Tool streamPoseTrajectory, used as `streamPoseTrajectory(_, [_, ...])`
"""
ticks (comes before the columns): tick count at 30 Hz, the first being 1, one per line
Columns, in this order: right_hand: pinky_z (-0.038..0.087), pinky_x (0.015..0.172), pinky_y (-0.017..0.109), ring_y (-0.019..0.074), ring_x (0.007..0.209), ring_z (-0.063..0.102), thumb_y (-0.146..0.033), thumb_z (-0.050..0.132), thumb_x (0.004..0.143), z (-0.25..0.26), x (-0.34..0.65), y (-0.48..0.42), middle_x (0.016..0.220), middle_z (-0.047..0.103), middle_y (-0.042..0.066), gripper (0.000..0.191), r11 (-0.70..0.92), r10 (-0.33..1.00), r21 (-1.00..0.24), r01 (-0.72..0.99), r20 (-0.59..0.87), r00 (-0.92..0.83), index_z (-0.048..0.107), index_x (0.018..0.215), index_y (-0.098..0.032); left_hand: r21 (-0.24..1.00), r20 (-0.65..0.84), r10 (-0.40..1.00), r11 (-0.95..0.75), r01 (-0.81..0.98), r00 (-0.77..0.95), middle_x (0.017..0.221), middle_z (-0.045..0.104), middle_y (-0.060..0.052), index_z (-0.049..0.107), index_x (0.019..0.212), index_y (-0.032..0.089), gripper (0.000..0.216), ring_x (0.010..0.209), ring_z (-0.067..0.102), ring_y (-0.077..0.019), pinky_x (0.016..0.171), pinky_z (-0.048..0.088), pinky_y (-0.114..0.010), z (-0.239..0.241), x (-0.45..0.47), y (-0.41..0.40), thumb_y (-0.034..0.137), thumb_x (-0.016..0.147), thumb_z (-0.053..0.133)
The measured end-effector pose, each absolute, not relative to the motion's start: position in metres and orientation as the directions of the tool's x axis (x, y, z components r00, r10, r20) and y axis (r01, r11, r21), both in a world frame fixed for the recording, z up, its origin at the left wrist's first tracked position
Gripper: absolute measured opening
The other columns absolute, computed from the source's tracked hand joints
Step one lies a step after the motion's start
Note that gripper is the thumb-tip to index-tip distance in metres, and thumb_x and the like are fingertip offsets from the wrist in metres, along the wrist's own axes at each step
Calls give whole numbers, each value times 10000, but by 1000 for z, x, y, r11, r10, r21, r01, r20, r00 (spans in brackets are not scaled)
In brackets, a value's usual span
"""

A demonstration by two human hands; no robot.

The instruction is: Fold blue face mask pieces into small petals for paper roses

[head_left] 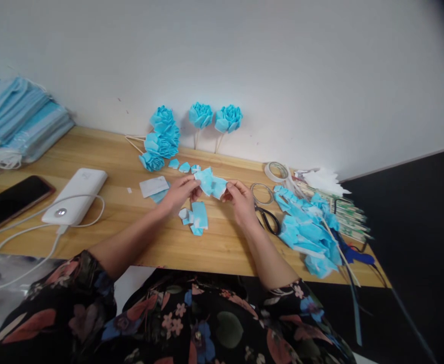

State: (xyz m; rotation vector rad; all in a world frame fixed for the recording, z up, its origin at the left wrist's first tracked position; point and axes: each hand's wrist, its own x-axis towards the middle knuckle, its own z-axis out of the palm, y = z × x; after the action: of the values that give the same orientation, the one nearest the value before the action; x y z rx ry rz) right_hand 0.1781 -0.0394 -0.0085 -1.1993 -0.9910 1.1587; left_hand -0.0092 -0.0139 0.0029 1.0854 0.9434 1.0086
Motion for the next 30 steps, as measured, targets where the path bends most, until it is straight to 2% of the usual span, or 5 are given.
streamPoseTrajectory(17, [433,486,251,128,557,478,-482,713,724,1,198,-32,592,492,-35,316,61,987,-978,-199,29,159,539,647,-230,867,-48,975,148,-475,217,612,583,-3,563,663,168,172,560,556,-123,503,436,-238,7,-11,-7,304,686,666])
streamPoseTrajectory(20, [393,476,260,130,534,449,-514,650,779,7,211,-34,568,450,-33,372,43,997,-999,-7,42,57,499,600,-226,821,-23,962,172,-544,271,638,596,-4,570,658,163,173,589,576,-128,539,488,-246,9,-12,-7,292,667,685])
streamPoseTrajectory(23, [412,563,275,138,540,490,-495,576,872,6,217,-35,530,478,-18,433,78,997,-879,471,60,-53,503,554,-211,815,-5,951,183,-549,309,626,598,-11,583,656,157,175,584,577,-132,570,511,-258,9,-12,-7,298,685,684])
streamPoseTrajectory(26, [496,778,334,225,793,680,-465,516,942,0,216,-34,764,727,65,360,160,985,-647,746,149,-82,722,800,-206,841,25,937,168,-514,348,651,624,-34,615,674,148,188,611,602,-155,598,526,-282,6,-13,-8,321,705,681])
streamPoseTrajectory(30, [518,963,395,260,1122,686,-585,430,986,1,205,-34,1215,745,106,502,241,970,-834,496,220,-101,724,1168,-220,928,78,893,98,-360,444,695,679,-59,678,714,126,244,648,632,-170,670,529,-302,5,-15,-12,364,764,669])
